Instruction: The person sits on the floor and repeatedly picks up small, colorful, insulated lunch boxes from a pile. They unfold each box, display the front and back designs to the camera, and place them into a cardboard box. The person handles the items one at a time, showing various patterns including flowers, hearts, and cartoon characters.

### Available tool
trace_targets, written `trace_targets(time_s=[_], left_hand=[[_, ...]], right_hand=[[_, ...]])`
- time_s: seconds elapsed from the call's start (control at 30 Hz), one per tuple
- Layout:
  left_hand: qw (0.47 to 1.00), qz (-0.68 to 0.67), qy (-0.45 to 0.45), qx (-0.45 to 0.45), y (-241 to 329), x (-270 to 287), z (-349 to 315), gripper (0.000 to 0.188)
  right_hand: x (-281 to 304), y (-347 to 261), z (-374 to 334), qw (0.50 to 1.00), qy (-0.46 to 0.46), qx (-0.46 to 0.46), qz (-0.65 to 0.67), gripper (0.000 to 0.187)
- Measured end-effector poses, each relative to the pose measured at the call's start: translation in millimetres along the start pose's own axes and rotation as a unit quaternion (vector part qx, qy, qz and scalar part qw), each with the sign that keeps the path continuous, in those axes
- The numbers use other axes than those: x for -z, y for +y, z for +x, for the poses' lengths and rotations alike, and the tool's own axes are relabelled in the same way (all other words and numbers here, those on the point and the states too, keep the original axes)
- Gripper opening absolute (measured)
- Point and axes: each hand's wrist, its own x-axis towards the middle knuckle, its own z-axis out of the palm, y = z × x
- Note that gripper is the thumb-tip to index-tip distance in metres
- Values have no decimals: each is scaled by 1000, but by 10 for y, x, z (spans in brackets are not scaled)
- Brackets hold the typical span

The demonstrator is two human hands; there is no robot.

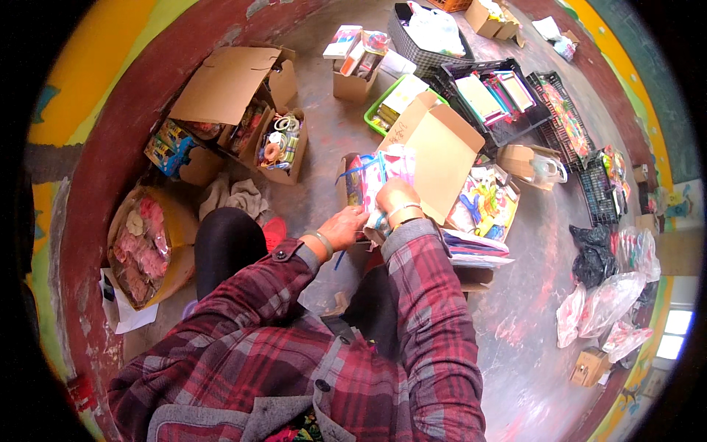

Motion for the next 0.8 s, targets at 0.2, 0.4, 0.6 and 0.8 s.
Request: trace_targets(time_s=[0.2, 0.4, 0.6, 0.8], left_hand=[[998, -19, -9, 55, 37, 7, -28, 62], [998, -47, 20, 33, 68, 43, -70, 62], [990, 36, -11, 136, 20, 61, -13, 45], [986, 115, -47, 107, 32, 50, -66, 56]], right_hand=[[-53, 35, -29, 997, 43, 60, 5, 28], [-120, -113, -62, 998, 45, 34, 9, 28], [-86, 4, -50, 997, 57, 45, 22, 27], [397, 438, -808, 921, 244, 198, 231, 26]])
